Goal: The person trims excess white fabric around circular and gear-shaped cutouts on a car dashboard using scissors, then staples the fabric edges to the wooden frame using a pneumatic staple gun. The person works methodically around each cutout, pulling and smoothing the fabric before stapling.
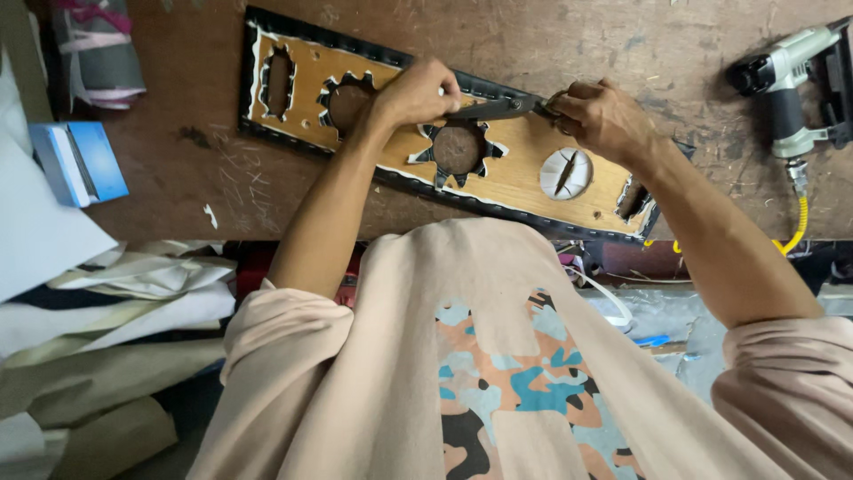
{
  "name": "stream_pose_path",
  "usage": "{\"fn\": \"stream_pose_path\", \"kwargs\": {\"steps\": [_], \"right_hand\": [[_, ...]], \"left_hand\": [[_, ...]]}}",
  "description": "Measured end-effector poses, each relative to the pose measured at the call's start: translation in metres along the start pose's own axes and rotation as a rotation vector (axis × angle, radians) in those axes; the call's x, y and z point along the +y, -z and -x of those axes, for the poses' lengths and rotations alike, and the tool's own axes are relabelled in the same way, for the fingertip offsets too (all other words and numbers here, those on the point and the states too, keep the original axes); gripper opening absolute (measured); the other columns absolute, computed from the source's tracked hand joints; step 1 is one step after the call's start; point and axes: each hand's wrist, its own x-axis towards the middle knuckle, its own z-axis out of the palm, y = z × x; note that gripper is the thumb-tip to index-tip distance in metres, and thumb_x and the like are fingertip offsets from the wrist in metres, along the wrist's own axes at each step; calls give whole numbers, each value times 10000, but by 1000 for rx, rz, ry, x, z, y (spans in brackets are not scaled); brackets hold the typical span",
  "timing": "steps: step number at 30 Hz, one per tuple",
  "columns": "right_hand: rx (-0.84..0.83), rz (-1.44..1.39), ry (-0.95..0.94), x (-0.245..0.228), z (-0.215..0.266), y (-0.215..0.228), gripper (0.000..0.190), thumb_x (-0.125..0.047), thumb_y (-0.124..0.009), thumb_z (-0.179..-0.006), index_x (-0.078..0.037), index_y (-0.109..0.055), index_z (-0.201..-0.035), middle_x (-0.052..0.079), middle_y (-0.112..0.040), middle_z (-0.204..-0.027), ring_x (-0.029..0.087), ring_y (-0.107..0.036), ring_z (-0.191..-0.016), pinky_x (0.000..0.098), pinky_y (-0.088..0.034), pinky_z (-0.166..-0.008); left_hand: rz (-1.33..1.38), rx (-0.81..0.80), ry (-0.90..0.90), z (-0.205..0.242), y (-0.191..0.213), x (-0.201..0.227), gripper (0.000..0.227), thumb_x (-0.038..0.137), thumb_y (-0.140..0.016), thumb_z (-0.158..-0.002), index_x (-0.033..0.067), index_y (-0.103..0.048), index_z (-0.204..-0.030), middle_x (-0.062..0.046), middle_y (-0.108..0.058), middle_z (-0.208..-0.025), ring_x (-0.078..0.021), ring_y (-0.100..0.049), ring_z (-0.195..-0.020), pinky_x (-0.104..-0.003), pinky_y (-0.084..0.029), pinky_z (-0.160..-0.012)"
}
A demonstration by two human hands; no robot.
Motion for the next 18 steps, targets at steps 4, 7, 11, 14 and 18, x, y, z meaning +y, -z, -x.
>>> {"fn": "stream_pose_path", "kwargs": {"steps": [4, 7, 11, 14, 18], "right_hand": [[24, -26, 38, 1, -4, 11, 207, -122, -744, -944, -33, -741, -1131, 101, -727, -979, 260, -701, -807, 383, -596, -767], [1, -26, 40, 9, -7, 23, 205, -114, -743, -953, -20, -738, -1135, 111, -735, -1029, 243, -703, -789, 352, -611, -716], [-110, 18, 46, 26, -18, 33, 220, -80, -729, -949, -19, -750, -1159, 112, -745, -1067, 232, -701, -725, 321, -612, -624], [-121, 7, 159, 38, -41, 33, 198, -111, -740, -972, -25, -745, -1150, 110, -743, -1096, 228, -717, -793, 312, -610, -632], [-177, 52, 243, 47, -74, 32, 276, -128, -743, -927, -16, -730, -1179, 124, -726, -1133, 269, -717, -846, 332, -627, -719]], "left_hand": [[409, 70, 266, 16, 11, -3, 80, 72, -673, -924, 49, -733, -972, -80, -763, -857, -166, -698, -692, -304, -576, -603], [571, 175, 194, 38, 21, -15, 47, 79, -635, -945, 44, -666, -954, -62, -744, -835, -141, -763, -716, -280, -642, -607], [203, 277, 264, 67, 3, -23, 141, 165, -812, -830, 51, -729, -837, -80, -746, -784, -168, -736, -694, -318, -589, -635], [86, 281, 436, 70, -27, -20, 245, 244, -888, -786, 39, -756, -789, -106, -756, -767, -190, -724, -694, -342, -574, -662], [43, 482, 229, 65, -48, -29, 119, 104, -831, -787, 14, -796, -857, -155, -773, -827, -204, -746, -736, -330, -580, -692]]}}
